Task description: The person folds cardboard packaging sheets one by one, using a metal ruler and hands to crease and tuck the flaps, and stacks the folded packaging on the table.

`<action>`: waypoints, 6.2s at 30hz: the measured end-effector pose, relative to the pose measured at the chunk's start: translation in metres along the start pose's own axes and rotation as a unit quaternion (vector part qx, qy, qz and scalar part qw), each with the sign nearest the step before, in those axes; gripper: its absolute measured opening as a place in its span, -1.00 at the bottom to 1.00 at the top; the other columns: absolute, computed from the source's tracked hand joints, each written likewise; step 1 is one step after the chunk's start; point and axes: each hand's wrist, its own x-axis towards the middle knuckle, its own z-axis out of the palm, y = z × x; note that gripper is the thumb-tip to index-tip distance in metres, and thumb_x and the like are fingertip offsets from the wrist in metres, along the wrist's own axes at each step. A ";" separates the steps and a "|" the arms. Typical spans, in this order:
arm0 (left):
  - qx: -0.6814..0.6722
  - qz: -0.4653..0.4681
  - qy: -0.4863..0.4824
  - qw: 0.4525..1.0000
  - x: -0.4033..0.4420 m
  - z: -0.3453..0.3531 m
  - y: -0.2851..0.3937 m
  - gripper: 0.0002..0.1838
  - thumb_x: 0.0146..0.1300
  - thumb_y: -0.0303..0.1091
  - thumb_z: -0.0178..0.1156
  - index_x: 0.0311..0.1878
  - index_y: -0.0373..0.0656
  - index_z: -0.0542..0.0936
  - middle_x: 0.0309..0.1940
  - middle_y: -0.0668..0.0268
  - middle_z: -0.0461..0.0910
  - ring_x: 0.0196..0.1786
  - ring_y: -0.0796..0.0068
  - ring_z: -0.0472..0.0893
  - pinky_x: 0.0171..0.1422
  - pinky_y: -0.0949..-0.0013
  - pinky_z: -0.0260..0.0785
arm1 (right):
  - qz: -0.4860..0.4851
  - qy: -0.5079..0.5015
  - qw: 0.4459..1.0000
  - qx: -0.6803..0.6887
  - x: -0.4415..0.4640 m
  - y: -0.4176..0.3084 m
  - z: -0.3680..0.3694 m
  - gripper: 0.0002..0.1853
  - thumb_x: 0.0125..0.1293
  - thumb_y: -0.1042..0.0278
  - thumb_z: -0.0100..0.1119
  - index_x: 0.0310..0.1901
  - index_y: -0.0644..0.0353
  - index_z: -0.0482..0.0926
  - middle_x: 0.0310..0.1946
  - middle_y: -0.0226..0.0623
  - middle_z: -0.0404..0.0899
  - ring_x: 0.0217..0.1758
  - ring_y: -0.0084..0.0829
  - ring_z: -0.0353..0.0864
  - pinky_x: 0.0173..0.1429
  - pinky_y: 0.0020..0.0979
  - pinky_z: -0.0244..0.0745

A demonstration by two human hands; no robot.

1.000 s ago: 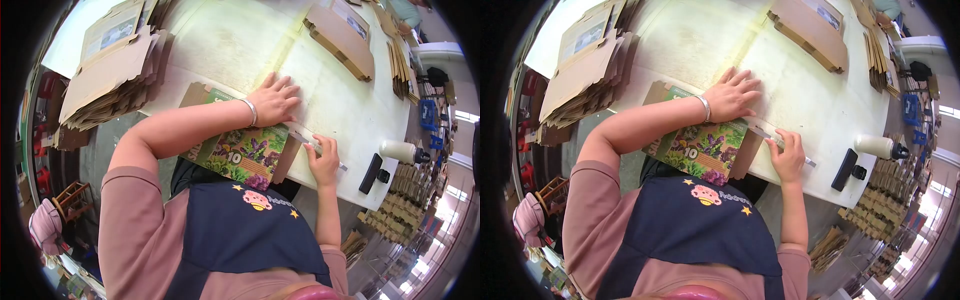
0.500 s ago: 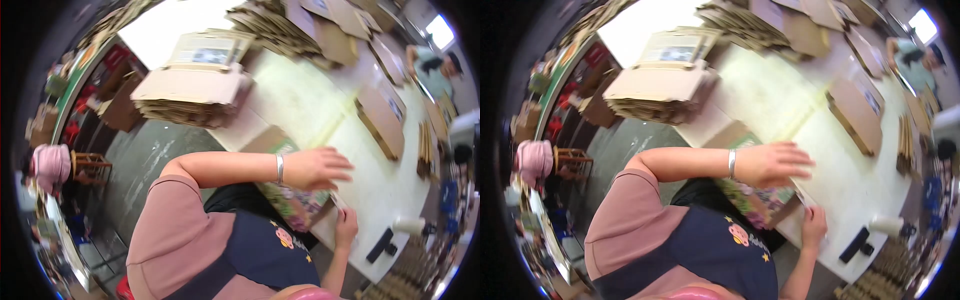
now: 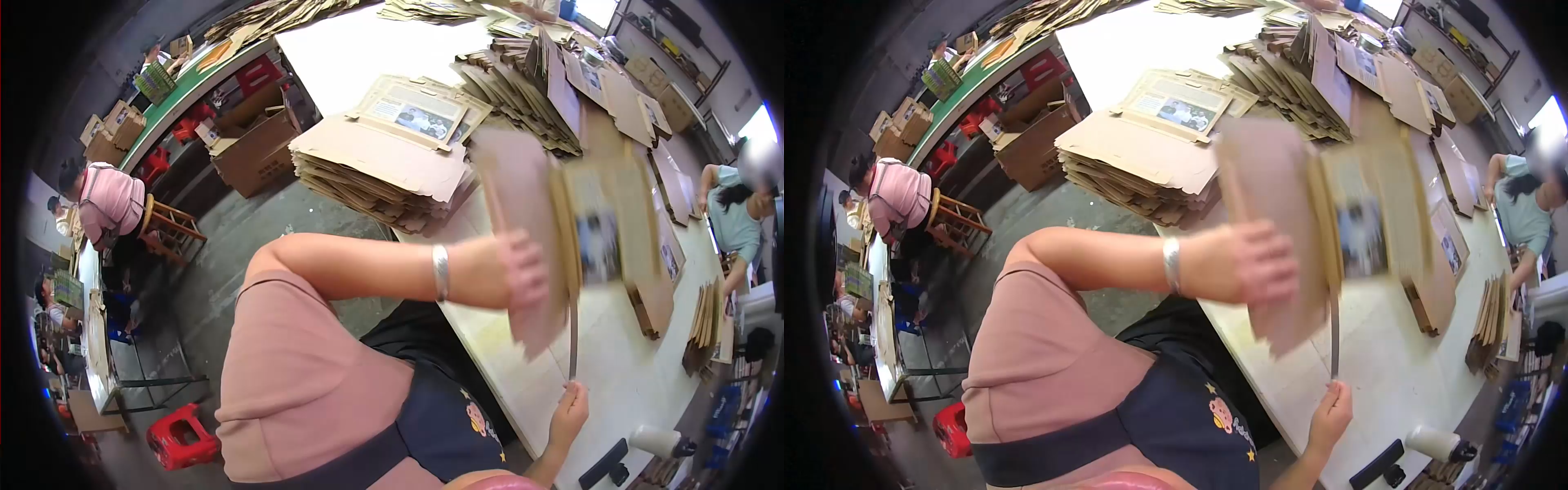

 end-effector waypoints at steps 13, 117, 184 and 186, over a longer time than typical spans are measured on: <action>-0.231 -0.555 -0.317 0.733 -0.173 -0.065 -0.172 -0.28 0.36 0.48 0.17 0.03 -0.05 0.80 -0.14 0.23 0.82 0.04 0.16 0.74 0.19 0.20 0.52 | 0.019 0.138 0.974 -0.177 -0.032 0.079 0.006 -0.76 0.63 0.25 0.09 -0.05 0.26 0.63 -0.18 -0.06 0.70 -0.13 0.05 0.68 -0.08 -0.07 0.57; -0.278 -0.141 -0.191 0.931 0.001 0.110 0.106 -0.19 0.44 0.51 -0.15 0.39 0.10 0.62 0.52 0.13 0.42 0.64 -0.13 0.20 0.62 -0.52 -0.09 | -0.162 -0.006 0.980 -0.112 -0.048 0.034 -0.024 -0.85 0.31 0.40 0.47 -0.18 0.20 0.69 -0.31 -0.24 0.74 -0.37 -0.14 0.66 -0.17 -0.33 0.59; -0.297 -0.028 -0.133 0.945 -0.004 0.143 0.023 0.12 -0.01 0.53 0.39 0.55 0.05 0.41 0.64 0.16 0.24 0.69 -0.01 0.15 0.75 -0.21 -0.12 | 0.309 -0.531 0.758 0.220 0.053 0.036 -0.048 -0.61 0.60 0.02 0.15 -0.18 0.23 0.62 -0.53 -0.51 0.57 -0.53 -0.64 0.49 -0.46 -0.48 0.39; -0.296 -0.022 -0.128 0.947 -0.005 0.142 0.023 0.12 -0.01 0.53 0.40 0.55 0.06 0.41 0.64 0.17 0.25 0.68 -0.01 0.16 0.75 -0.21 -0.11 | 0.345 -0.567 0.706 0.248 0.049 0.032 -0.048 -0.60 0.61 -0.01 0.13 -0.12 0.23 0.61 -0.50 -0.51 0.58 -0.52 -0.61 0.52 -0.44 -0.45 0.43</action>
